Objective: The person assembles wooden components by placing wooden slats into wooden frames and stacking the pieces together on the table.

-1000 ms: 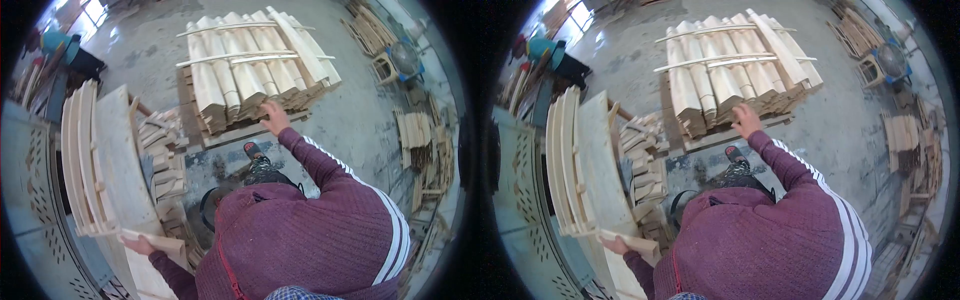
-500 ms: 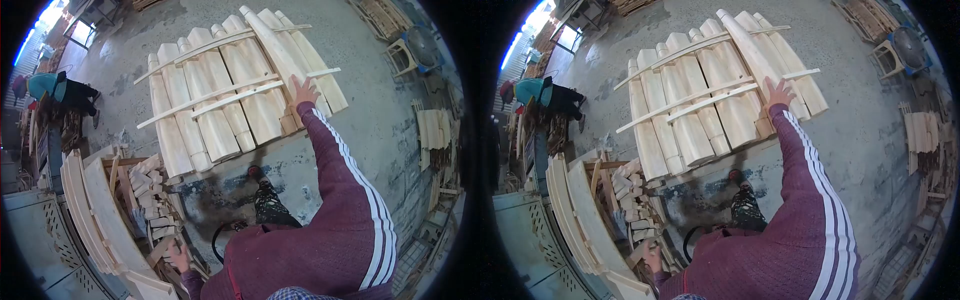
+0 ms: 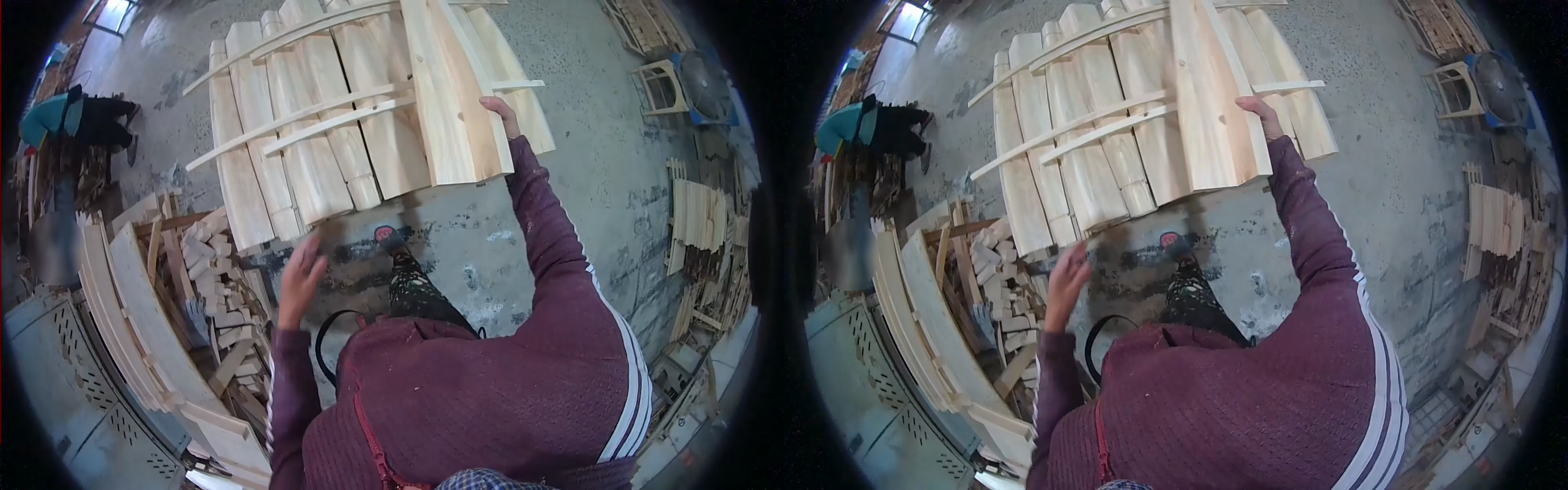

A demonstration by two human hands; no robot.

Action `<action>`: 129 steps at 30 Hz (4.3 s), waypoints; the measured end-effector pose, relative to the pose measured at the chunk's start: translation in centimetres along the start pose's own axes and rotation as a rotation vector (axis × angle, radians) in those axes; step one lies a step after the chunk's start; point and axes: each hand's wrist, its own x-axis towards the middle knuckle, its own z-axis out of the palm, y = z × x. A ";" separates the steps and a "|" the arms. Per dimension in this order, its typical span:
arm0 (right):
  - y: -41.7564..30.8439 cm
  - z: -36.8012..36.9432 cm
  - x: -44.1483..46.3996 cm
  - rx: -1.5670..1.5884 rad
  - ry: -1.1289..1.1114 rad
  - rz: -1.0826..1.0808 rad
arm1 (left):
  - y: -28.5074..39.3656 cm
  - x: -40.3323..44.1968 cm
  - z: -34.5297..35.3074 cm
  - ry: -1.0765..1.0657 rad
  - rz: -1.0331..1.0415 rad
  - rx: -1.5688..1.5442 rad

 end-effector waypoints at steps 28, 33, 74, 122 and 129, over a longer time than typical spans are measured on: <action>28.0 50.2 -40.1 -1.523 -1.246 -1.823 | -0.1 -38.4 -23.0 1.532 0.974 -1.289; 42.8 58.5 -47.6 -1.297 -1.471 -1.753 | -7.3 -55.6 -26.2 1.500 0.690 -1.301; 67.0 58.7 -54.5 -1.215 -2.151 -1.241 | -21.6 -70.1 -26.7 2.376 -0.202 0.209; -1.6 18.0 42.2 -1.986 0.057 -1.104 | 6.8 7.3 -16.2 0.365 -0.273 0.374; 0.2 19.9 44.0 -2.072 0.044 -0.989 | 5.2 7.6 -17.0 0.401 -0.311 0.408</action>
